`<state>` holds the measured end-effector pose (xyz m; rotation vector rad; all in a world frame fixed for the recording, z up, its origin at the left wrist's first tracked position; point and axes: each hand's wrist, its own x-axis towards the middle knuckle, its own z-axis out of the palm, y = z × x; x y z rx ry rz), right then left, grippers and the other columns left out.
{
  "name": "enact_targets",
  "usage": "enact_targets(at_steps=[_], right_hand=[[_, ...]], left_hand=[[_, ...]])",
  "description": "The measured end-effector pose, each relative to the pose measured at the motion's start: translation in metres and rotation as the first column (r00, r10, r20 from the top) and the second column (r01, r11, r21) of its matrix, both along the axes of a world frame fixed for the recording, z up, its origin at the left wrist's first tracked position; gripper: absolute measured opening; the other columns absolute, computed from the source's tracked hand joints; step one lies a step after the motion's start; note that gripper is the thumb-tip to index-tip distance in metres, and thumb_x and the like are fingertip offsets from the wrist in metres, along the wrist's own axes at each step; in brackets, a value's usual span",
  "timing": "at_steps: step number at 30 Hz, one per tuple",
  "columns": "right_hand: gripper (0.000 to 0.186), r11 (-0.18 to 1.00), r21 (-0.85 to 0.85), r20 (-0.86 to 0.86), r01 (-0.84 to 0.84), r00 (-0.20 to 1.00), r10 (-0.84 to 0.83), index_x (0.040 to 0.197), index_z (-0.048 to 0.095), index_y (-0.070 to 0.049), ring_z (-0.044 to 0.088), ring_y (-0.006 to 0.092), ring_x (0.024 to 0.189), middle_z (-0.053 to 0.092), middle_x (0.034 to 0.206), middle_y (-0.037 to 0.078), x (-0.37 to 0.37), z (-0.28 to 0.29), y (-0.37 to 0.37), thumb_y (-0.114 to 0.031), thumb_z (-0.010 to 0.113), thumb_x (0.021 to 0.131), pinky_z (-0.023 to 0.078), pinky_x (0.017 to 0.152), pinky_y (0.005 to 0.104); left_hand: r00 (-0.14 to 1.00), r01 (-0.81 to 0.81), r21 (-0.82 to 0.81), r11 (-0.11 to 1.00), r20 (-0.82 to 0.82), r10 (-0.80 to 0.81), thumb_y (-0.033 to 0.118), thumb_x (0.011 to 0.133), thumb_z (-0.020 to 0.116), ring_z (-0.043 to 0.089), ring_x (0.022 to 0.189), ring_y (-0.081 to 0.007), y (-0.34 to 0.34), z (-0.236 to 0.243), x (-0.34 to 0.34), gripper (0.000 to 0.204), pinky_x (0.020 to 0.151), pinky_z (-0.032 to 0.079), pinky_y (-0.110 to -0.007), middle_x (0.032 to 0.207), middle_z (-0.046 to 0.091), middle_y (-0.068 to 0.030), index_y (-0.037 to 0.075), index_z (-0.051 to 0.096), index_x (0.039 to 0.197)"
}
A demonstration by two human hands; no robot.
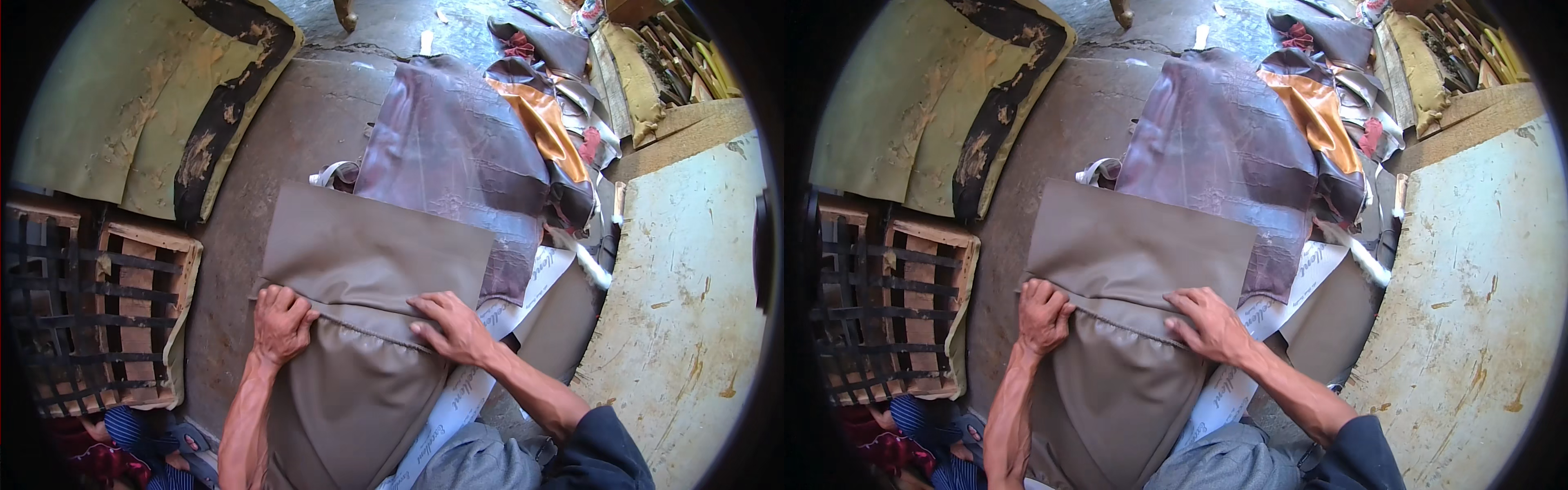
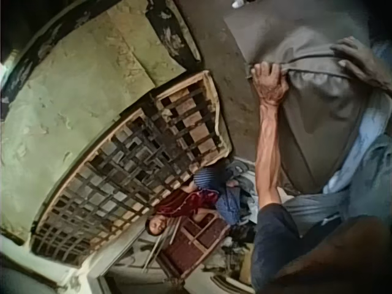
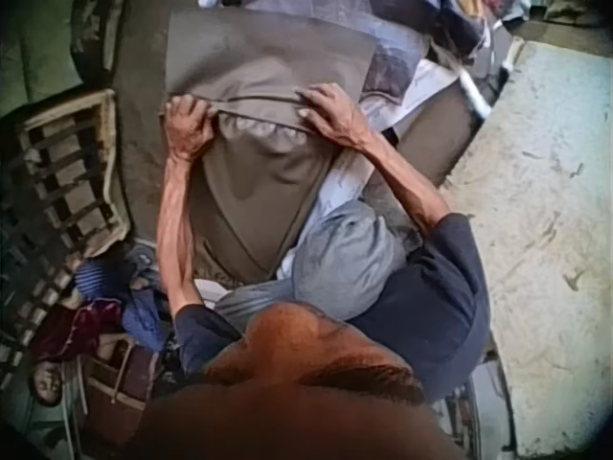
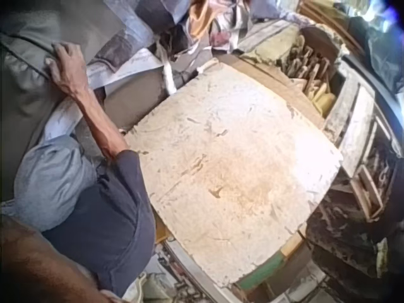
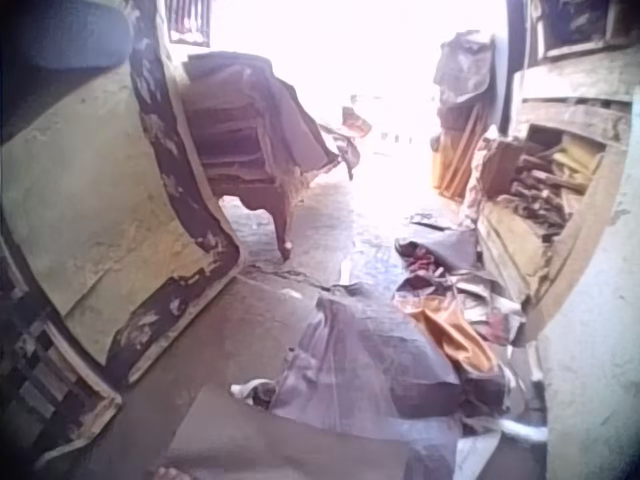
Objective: The person adjusts and aligns upholstery fabric on the floor, trims it with scissors, and fits a foam cushion inside the fabric cover.
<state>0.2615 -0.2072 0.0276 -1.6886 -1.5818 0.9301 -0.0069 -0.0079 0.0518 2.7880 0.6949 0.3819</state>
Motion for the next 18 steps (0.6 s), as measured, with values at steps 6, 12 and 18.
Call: enact_targets(at_steps=[6, 12, 18], right_hand=[[0.031, 0.996, -0.048, 0.089, -0.08, 0.992, 0.084, 0.111, 0.063, -0.005, 0.058, 0.0309, 0.09, 0.06, 0.094, 0.012, -0.05, 0.038, -0.012, -0.025, 0.071, 0.089, 0.05, 0.079, 0.0417], [0.02, 0.992, -0.064, -0.03, -0.106, 0.994, 0.105, 0.102, 0.056, -0.005, 0.061, 0.0339, 0.084, 0.06, 0.087, 0.013, -0.039, 0.056, -0.022, -0.02, 0.065, 0.093, 0.05, 0.074, 0.0439], [0.034, 0.938, -0.315, -0.133, -0.142, 0.986, 0.105, 0.095, 0.056, -0.006, 0.063, 0.0394, 0.069, 0.062, 0.074, 0.016, -0.043, 0.056, -0.024, -0.039, 0.061, 0.098, 0.048, 0.06, 0.0491]], left_hand=[[0.995, 0.101, 0.109, 0.989, -0.018, -0.099, 0.03, 0.083, 0.072, 0.051, 0.084, -0.0237, -0.009, 0.048, -0.016, 0.02, 0.079, 0.04, -0.04, 0.085, 0.051, -0.0029, 0.013, 0.063, 0.083], [0.99, 0.144, 0.103, 0.984, -0.026, -0.142, 0.031, 0.083, 0.073, 0.05, 0.081, -0.0224, -0.005, 0.063, -0.009, 0.024, 0.076, 0.04, -0.037, 0.078, 0.05, -0.0016, 0.012, 0.059, 0.077], [0.979, 0.134, -0.12, 0.984, -0.137, -0.15, 0.029, 0.086, 0.071, 0.048, 0.072, -0.0253, 0.004, 0.048, 0.006, 0.033, 0.07, 0.04, -0.038, 0.064, 0.048, -0.005, 0.01, 0.052, 0.067]])
